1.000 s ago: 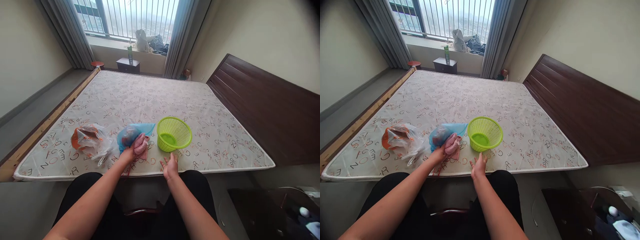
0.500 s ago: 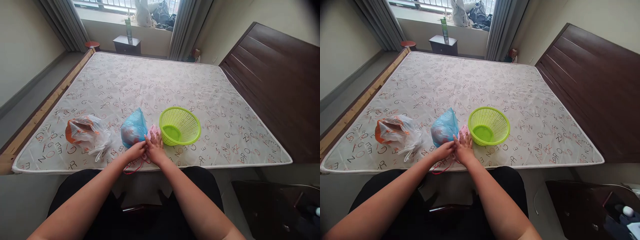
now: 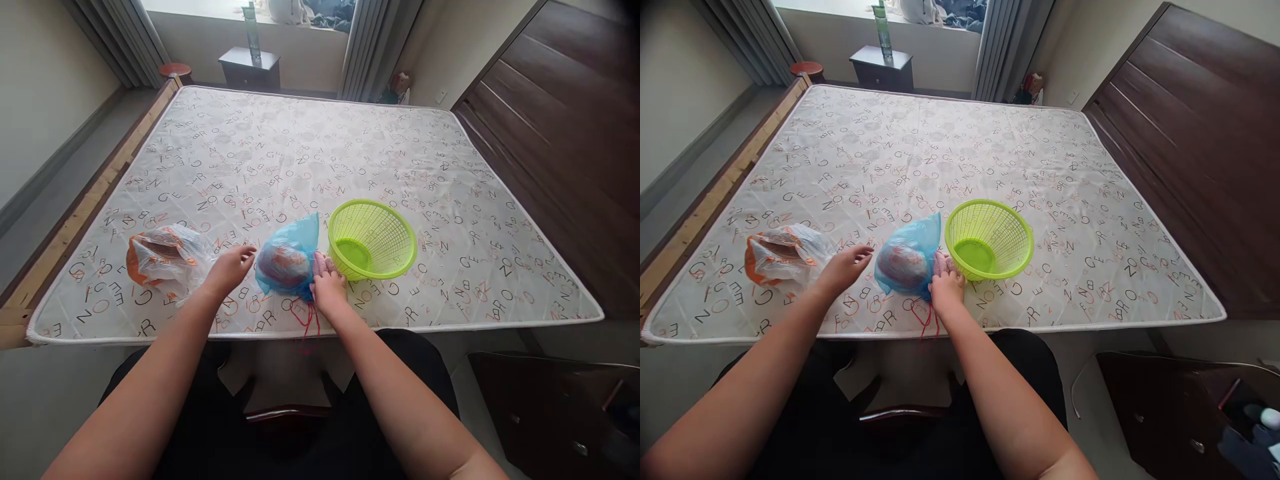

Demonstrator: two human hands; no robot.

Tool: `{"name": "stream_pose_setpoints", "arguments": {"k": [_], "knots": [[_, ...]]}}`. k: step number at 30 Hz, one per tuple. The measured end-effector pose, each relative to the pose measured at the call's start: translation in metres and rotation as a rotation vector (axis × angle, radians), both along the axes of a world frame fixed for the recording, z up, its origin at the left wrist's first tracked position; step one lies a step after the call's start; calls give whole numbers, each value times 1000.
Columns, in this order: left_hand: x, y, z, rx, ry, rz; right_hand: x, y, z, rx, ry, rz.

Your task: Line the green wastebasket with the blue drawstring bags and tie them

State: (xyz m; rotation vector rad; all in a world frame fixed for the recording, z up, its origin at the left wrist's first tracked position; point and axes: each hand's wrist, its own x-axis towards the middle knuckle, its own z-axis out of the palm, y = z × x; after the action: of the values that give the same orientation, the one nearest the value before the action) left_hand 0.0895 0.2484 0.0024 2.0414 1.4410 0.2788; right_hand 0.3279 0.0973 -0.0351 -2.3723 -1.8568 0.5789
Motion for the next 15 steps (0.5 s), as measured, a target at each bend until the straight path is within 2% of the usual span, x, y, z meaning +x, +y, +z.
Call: {"name": "stream_pose_setpoints", "arguments": {"k": [2,6,9,12,15], "knots": [[-2,1,-6,-49,-6,68,-2,1,-1,21,12,-19],[9,-17,-30,-133,-90,-81,-21,-1,3,115,81,-7],[18,-24,-42,-94,-92,-68,-35,-2,7,208,195,60],[21,-18,-41,-112,-78,-4,-40,-4,9,257,333,177],[19,-10,-33,-112,-61,55,-36,-4,7,273,470,180]]}}
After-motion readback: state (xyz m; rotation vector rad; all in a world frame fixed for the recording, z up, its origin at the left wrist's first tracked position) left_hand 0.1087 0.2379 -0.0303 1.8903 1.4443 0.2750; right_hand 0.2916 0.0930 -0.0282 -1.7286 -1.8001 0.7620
